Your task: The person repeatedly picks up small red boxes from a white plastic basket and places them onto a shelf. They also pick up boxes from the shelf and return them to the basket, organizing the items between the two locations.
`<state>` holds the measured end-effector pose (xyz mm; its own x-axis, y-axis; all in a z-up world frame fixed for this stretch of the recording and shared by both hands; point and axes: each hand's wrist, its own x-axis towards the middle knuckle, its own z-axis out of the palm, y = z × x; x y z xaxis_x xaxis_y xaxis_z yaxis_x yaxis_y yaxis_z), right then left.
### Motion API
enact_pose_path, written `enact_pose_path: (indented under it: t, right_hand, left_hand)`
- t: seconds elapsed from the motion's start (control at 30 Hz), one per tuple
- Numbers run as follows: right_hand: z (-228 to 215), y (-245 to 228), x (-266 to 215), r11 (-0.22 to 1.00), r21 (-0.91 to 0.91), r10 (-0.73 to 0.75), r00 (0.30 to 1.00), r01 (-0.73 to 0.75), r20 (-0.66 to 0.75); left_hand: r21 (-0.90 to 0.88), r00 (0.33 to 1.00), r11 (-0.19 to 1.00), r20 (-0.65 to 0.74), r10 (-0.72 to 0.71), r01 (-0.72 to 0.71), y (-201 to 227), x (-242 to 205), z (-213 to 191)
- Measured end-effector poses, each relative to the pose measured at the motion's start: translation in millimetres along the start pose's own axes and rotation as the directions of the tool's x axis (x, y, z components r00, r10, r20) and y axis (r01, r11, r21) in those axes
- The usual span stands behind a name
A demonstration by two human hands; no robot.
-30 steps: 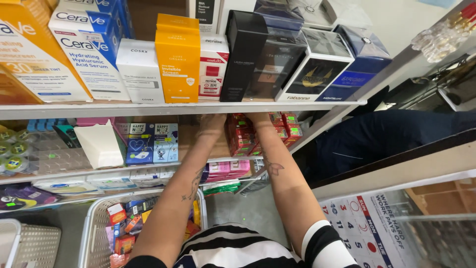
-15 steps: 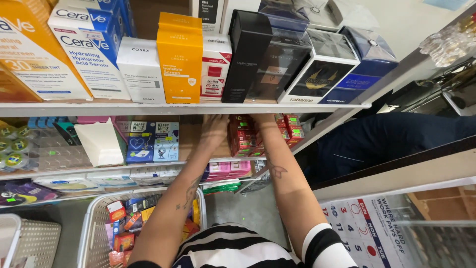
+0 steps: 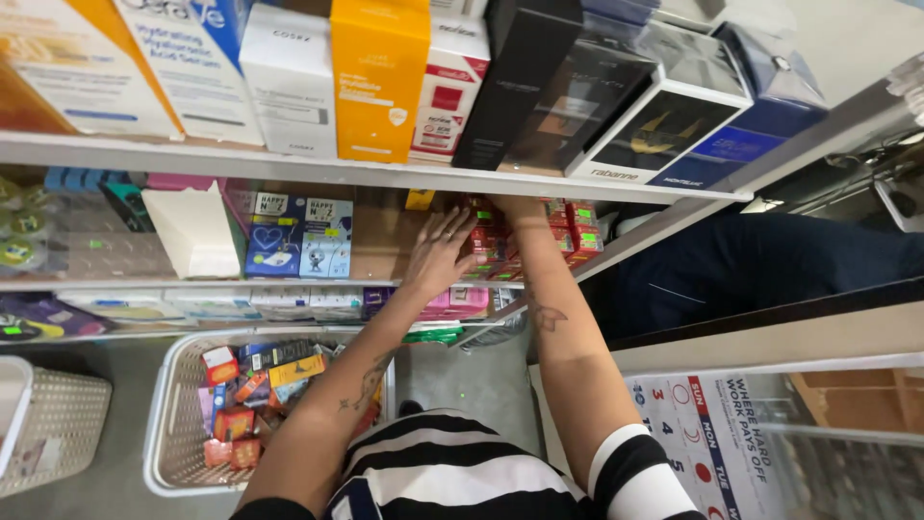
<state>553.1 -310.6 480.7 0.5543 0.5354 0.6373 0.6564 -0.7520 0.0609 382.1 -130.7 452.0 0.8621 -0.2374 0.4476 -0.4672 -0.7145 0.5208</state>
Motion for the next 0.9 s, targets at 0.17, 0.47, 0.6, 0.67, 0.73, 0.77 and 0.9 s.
enact_pose_path:
  t: [0.17, 0.47, 0.6, 0.67, 0.73, 0.77, 0.9]
  right_hand:
    - [-38, -22, 11, 0.976, -0.139, 0.195, 0.959, -0.168, 0.205]
    - [-125, -145, -41, 0.963, 0.131, 0.164, 0.898, -0.235, 0.408]
    - [-132, -237, -51, 0.905, 0.418, -0.030, 0.971, -0.074, 0.237]
    - [-98, -274, -81, 0.856, 0.517, -0.131, 0.962, -0.012, 0.238]
    - [-63, -313, -110, 0.800, 0.600, -0.207, 0.951, 0.029, 0.229]
    - [-46, -332, -126, 0.754, 0.634, -0.155, 0.891, -0.172, 0.426]
    - [48, -395, -189, 0.642, 0.643, -0.276, 0.656, -0.418, 0.703]
  left_hand:
    - [-0.089, 0.995, 0.991, 0.002, -0.103, 0.103, 0, -22, 10]
    - [-0.043, 0.993, 0.992, 0.006, -0.119, 0.119, -13, -47, 36]
    - [-0.285, 0.951, 0.947, -0.222, -0.217, 0.149, -30, -93, 28]
    - [-0.280, 0.891, 0.928, -0.311, -0.330, 0.246, -54, -151, 37]
    - [-0.279, 0.823, 0.904, -0.388, -0.415, 0.324, -76, -218, 36]
    - [-0.268, 0.769, 0.809, -0.262, -0.583, 0.523, -82, -255, 30]
    - [-0.060, 0.439, 0.437, 0.025, -0.898, 0.898, -114, -393, 38]
